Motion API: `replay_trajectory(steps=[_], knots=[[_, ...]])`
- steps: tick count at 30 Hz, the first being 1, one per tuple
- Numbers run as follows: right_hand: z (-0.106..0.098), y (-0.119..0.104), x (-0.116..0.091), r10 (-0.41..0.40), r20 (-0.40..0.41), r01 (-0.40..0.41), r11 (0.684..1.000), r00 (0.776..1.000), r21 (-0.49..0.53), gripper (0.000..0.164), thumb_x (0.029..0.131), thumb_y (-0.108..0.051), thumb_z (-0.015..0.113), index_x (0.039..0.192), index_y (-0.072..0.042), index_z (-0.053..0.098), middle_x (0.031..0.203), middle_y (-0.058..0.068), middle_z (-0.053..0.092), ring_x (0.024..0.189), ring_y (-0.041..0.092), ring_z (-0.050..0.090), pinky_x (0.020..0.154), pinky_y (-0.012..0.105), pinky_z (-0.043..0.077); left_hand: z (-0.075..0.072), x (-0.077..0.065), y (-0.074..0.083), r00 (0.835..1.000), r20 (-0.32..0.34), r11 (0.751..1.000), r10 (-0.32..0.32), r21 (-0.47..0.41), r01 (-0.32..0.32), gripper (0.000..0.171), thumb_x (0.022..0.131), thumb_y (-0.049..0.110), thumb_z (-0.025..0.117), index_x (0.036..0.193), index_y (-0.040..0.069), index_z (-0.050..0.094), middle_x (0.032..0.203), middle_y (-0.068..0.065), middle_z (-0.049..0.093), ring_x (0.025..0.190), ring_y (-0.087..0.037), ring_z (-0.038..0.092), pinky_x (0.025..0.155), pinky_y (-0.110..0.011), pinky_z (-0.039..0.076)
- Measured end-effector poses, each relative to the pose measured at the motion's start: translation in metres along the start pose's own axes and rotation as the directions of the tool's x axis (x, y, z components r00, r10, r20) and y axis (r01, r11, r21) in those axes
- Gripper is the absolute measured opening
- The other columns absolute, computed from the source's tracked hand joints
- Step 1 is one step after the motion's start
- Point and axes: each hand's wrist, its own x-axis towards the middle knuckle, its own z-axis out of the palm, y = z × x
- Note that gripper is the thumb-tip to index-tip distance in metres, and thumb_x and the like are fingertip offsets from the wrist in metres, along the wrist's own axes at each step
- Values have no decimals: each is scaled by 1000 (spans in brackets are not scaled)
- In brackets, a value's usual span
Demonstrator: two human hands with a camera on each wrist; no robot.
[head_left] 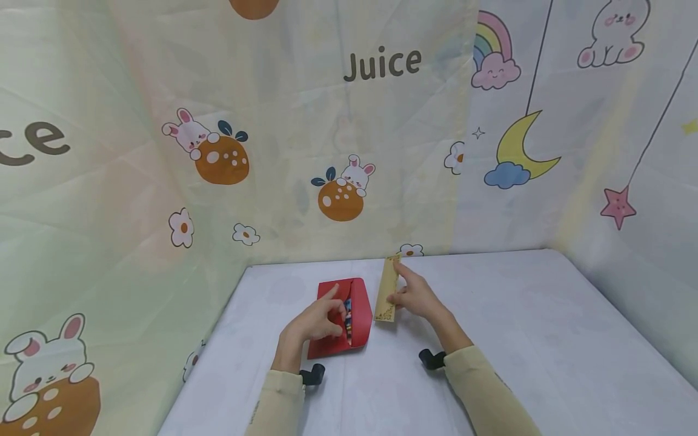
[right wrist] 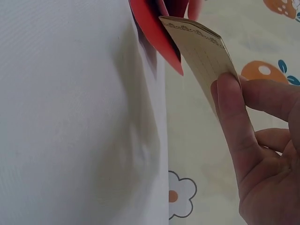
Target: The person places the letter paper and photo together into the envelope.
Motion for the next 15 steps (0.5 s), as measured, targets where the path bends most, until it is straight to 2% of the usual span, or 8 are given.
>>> replay_trajectory(steps=[15], knots=[[9,-8,-2,-55,25,54,998,998,16,101,86,5,78,167,-13,20,171,16,27,76,18,74,74,48,64,0,0,-2,1000,1,1000,10,-11,-10,24,80,9,84,95,21,69,176,-2,14,135,-36,40,76,-33,58]])
